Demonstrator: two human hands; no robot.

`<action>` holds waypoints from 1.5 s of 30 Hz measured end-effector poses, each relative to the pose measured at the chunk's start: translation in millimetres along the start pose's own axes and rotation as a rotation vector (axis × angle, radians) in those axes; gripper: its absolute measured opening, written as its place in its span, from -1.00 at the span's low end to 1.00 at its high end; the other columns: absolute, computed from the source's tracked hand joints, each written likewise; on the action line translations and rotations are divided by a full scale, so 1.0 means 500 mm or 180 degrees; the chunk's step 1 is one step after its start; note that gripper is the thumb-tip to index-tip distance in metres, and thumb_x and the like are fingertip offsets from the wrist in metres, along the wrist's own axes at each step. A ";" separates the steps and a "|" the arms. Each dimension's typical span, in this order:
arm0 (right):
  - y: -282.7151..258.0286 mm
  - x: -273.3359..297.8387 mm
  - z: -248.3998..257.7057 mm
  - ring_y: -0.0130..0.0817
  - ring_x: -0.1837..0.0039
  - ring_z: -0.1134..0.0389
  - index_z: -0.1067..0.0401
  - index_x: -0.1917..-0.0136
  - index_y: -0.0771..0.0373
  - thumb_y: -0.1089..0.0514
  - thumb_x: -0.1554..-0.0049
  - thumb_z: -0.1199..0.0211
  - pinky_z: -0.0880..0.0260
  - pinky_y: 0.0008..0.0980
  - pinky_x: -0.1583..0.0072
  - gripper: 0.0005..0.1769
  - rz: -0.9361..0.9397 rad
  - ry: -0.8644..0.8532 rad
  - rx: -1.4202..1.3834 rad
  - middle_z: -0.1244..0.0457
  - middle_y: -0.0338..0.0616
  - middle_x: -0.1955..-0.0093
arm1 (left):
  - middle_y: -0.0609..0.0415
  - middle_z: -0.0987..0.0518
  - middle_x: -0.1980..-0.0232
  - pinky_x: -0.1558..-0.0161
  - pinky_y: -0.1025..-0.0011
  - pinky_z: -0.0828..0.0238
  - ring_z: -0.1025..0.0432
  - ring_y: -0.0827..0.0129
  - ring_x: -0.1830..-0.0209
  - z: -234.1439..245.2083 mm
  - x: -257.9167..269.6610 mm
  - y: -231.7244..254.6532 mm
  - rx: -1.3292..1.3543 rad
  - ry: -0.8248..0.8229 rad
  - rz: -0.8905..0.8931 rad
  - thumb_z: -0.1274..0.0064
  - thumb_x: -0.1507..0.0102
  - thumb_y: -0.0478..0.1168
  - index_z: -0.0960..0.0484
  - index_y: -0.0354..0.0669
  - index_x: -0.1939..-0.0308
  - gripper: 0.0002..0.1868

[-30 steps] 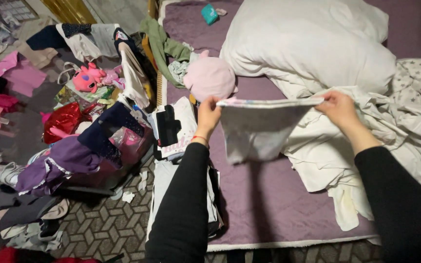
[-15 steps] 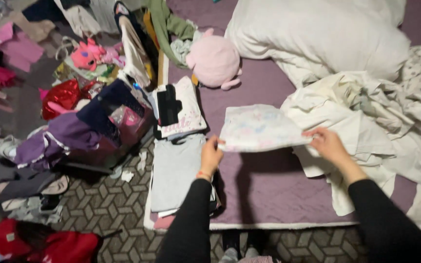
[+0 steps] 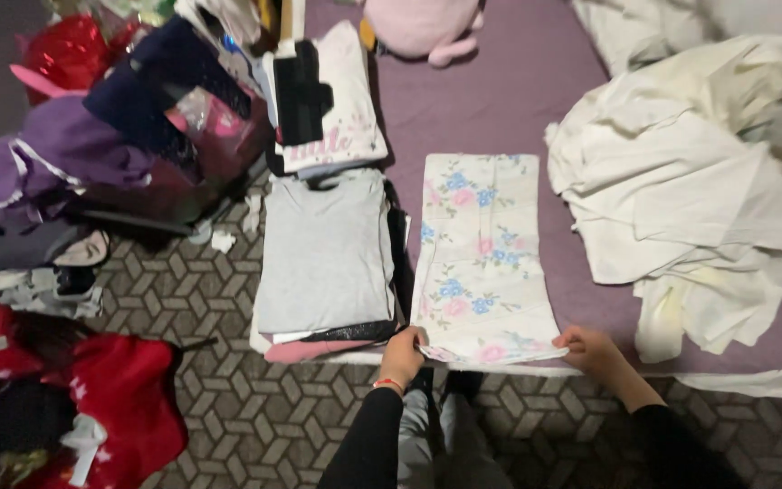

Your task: The person folds several small pieces of fabric on a bed and places them into a shelf. The person picks up each item, unfolds it, folds it neatly, and then stores it in a shelf compartment.

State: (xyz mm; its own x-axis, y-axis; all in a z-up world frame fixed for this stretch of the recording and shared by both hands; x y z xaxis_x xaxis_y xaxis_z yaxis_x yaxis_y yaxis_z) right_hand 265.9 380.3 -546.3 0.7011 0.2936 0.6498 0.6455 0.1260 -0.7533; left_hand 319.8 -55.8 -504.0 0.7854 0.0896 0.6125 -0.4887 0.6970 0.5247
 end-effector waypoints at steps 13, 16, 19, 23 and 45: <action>0.042 0.023 -0.002 -0.44 -0.04 -0.55 -0.66 0.12 -0.02 0.18 0.15 -0.45 -0.42 -0.46 -0.11 -0.73 -0.0428 0.0614 0.2501 -0.54 -0.37 0.09 | 0.08 -0.62 -0.02 -0.31 0.19 -0.37 -0.49 0.21 -0.13 0.003 0.064 0.065 0.0065 -0.0161 -0.0121 0.08 -0.16 -0.53 -0.57 0.01 0.22 -0.69; 0.007 -0.021 0.019 -0.46 0.10 -0.41 -0.63 -0.01 0.09 0.33 0.08 -0.35 -0.32 -0.46 0.04 -0.63 0.0105 0.0848 0.1920 -0.47 -0.28 0.16 | -0.01 -0.60 0.01 -0.24 0.18 -0.32 -0.47 0.10 -0.11 0.008 0.004 0.092 0.0672 0.0401 -0.0602 0.14 -0.19 -0.49 -0.50 -0.11 0.20 -0.78; -0.075 -0.077 0.018 -0.55 0.22 -0.16 -0.44 0.14 0.12 0.42 0.06 -0.23 -0.12 -0.49 0.18 -0.74 0.0627 0.0900 0.1441 -0.24 -0.33 0.30 | -0.12 -0.59 0.15 0.00 0.10 -0.31 -0.47 -0.07 0.07 0.005 -0.091 0.096 0.0889 0.0917 -0.0749 0.16 -0.26 -0.31 -0.46 -0.09 0.11 -0.85; -0.134 -0.186 0.029 -0.38 0.11 -0.26 -0.49 -0.03 0.25 0.30 -0.14 -0.13 -0.27 -0.29 0.09 -0.81 0.0446 0.1314 0.1065 -0.31 -0.15 0.15 | -0.18 -0.58 0.31 0.17 -0.02 -0.24 -0.48 -0.25 0.27 0.090 -0.170 0.177 0.1275 0.1088 -0.0132 0.23 -0.38 0.03 -0.35 -0.01 0.09 -0.76; -0.265 -0.694 0.068 -0.16 0.18 0.00 -0.02 0.12 0.24 0.14 -0.47 0.05 0.00 -0.03 0.08 -0.68 0.2001 0.2367 0.2134 0.03 -0.08 0.27 | -0.22 -0.42 0.53 0.44 -0.05 0.03 -0.31 -0.28 0.57 0.140 -0.707 0.236 0.0691 0.1924 -0.0726 0.31 -0.48 -0.04 -0.28 -0.09 0.13 -0.77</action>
State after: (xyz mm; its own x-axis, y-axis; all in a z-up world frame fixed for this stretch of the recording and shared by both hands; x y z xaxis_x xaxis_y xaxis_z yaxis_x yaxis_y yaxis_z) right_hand -73.2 294.2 -675.5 0.9860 -0.1143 -0.1216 -0.0084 0.6935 -0.7204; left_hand -42.2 -55.2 -617.0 0.9212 0.3831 0.0678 -0.3014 0.5927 0.7469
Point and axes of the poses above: each hand's wrist, its own x-axis away from the middle knuckle, its own z-axis out of the back of the hand, y = z × x, the point moved 3 cm from there along -x, towards the middle knuckle
